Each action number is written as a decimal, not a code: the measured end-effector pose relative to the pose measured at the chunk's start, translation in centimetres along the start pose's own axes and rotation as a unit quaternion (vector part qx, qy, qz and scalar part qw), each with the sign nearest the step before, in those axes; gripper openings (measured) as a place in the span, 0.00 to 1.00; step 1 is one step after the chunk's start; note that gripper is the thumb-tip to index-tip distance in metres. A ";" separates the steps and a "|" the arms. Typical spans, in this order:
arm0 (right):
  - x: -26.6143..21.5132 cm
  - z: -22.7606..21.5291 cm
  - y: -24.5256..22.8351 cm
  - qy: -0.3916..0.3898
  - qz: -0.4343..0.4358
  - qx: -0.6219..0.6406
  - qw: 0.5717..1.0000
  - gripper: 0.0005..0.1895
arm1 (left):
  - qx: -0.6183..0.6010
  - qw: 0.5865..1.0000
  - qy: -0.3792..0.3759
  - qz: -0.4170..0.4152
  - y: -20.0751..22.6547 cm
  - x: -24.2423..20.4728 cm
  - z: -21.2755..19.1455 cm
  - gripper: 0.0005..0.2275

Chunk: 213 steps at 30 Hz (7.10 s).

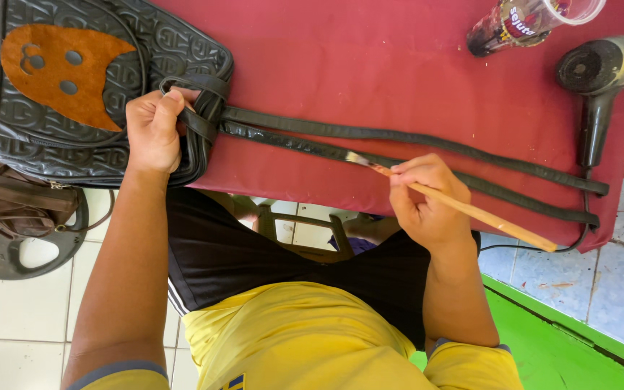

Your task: The person applies a liquid substance to a black bag strap using a brush, then uses a hairdryer to dry the strap. A cat briefly enters the scene and is touched by the person.

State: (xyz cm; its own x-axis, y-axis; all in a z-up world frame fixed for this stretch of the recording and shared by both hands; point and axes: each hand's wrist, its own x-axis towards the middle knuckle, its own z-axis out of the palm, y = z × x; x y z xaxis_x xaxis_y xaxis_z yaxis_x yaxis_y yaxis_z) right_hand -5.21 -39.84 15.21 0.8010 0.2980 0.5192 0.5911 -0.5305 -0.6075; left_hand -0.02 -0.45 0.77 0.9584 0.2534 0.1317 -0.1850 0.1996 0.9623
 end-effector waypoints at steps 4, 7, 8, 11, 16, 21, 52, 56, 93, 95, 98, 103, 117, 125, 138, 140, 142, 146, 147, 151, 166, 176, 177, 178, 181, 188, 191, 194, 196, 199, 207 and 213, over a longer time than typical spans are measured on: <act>0.1 -1.7 0.6 0.057 0.013 0.016 0.998 0.09 | 0.003 1.000 -0.004 0.000 0.8 -0.2 0.1 0.13; 1.7 -3.6 -0.3 0.235 -0.016 0.004 0.972 0.14 | 0.122 0.986 0.023 -0.110 1.7 -0.6 0.3 0.14; 2.2 -4.9 0.0 0.286 -0.016 0.000 0.958 0.12 | 0.138 0.986 0.033 -0.089 1.4 -0.8 0.0 0.12; 4.4 -9.5 3.3 0.364 -0.071 -0.024 0.928 0.10 | 0.127 0.989 0.035 -0.067 0.6 -0.5 0.1 0.13; 8.2 -13.9 9.8 0.401 -0.095 -0.106 0.905 0.04 | 0.090 0.995 0.015 -0.040 -1.1 -0.3 -1.2 0.18; 10.7 -11.2 15.4 0.266 -0.028 -0.127 0.955 0.04 | 0.165 0.984 0.034 -0.058 0.3 -0.5 -0.7 0.14; 1.4 5.8 5.5 -0.197 0.393 -0.035 0.898 0.11 | 0.128 0.990 -0.031 -0.045 2.4 -1.4 -0.1 0.20; 1.9 6.0 5.1 -0.199 0.416 -0.051 0.886 0.13 | 0.153 0.986 -0.046 -0.042 3.0 -1.3 0.1 0.22; 2.8 6.7 4.9 -0.197 0.442 -0.111 0.868 0.18 | 0.166 0.984 -0.061 -0.026 3.2 -1.2 0.3 0.17; 3.0 6.8 4.8 -0.200 0.449 -0.114 0.864 0.19 | 0.163 0.984 -0.061 -0.024 3.3 -1.2 0.3 0.16; 3.0 6.7 4.7 -0.203 0.453 -0.110 0.861 0.20 | 0.154 0.986 -0.065 -0.023 3.3 -1.2 0.4 0.16; 3.1 6.6 4.9 -0.207 0.443 -0.112 0.865 0.20 | 0.134 0.988 -0.071 -0.006 2.9 -1.2 0.3 0.18; 3.8 6.6 4.1 -0.218 0.460 -0.116 0.853 0.21 | 0.138 0.988 -0.069 -0.004 2.4 -1.1 0.0 0.20; 3.4 6.7 4.2 -0.217 0.458 -0.105 0.856 0.18 | 0.138 0.987 -0.076 0.008 2.6 -1.0 0.1 0.20; 3.3 6.7 4.2 -0.219 0.440 -0.123 0.862 0.17 | 0.144 0.987 -0.073 0.009 2.5 -1.0 0.1 0.19; 3.7 6.9 3.8 -0.220 0.453 -0.123 0.855 0.17 | 0.141 0.988 -0.069 0.008 2.2 -1.1 -0.1 0.19; 3.7 6.8 3.7 -0.218 0.468 -0.126 0.847 0.17 | 0.134 0.988 -0.070 0.007 2.1 -1.1 0.1 0.19; 3.7 6.7 3.9 -0.221 0.453 -0.126 0.855 0.17 | 0.137 0.988 -0.073 0.015 2.3 -0.9 0.1 0.20; 3.7 6.7 3.8 -0.223 0.457 -0.125 0.852 0.19 | 0.147 0.986 -0.074 0.014 2.3 -1.0 0.1 0.19; 3.6 6.8 3.8 -0.216 0.461 -0.137 0.850 0.16 | 0.121 0.990 -0.071 0.010 2.0 -1.0 0.0 0.19; 3.5 6.7 4.2 -0.214 0.449 -0.103 0.861 0.17 | 0.141 0.988 -0.066 0.011 2.1 -1.0 -0.1 0.21; 3.8 6.7 4.1 -0.210 0.459 -0.099 0.857 0.18 | 0.138 0.988 -0.072 0.016 2.3 -0.9 0.0 0.20; 3.8 6.6 4.0 -0.211 0.469 -0.099 0.852 0.18 | 0.135 0.988 -0.076 0.018 2.2 -0.9 0.0 0.21; 3.8 6.6 3.9 -0.211 0.470 -0.100 0.851 0.18 | 0.134 0.988 -0.077 0.017 2.2 -1.0 0.0 0.21; 3.8 6.6 3.9 -0.216 0.469 -0.105 0.850 0.19 | 0.139 0.988 -0.068 0.006 2.0 -1.0 -0.1 0.20; 3.6 6.5 4.2 -0.210 0.459 -0.101 0.857 0.18 | 0.139 0.988 -0.071 0.009 2.1 -0.9 0.1 0.19; 3.8 6.6 4.1 -0.211 0.466 -0.096 0.854 0.18 | 0.142 0.987 -0.071 0.007 2.2 -0.9 0.0 0.19; 4.1 6.4 3.7 -0.210 0.475 -0.085 0.850 0.18 | 0.142 0.987 -0.070 0.006 2.2 -0.9 0.0 0.20; 3.0 5.8 4.1 -0.207 0.483 -0.070 0.848 0.17 | 0.144 0.987 -0.069 0.003 2.2 -0.9 0.0 0.20; -0.1 4.9 5.6 -0.118 0.429 0.066 0.893 0.10 | 0.153 0.986 -0.063 -0.009 2.6 -0.8 0.0 0.16; -6.2 0.0 7.6 0.135 0.272 0.109 0.947 0.28 | 0.176 0.983 -0.052 -0.025 3.1 -0.8 0.4 0.17; 0.9 -10.3 14.0 0.402 0.267 0.089 0.871 0.18 | 0.113 0.993 -0.007 -0.021 0.2 -1.0 -0.8 0.19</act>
State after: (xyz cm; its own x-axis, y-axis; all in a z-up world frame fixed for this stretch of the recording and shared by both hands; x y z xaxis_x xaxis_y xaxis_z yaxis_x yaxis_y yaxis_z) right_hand 2.88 -55.16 13.34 0.6839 -0.6437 0.3435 0.2160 -0.2711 -0.9380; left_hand -1.20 0.09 0.62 0.9677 0.2349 0.0919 -0.0927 -0.0076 0.9957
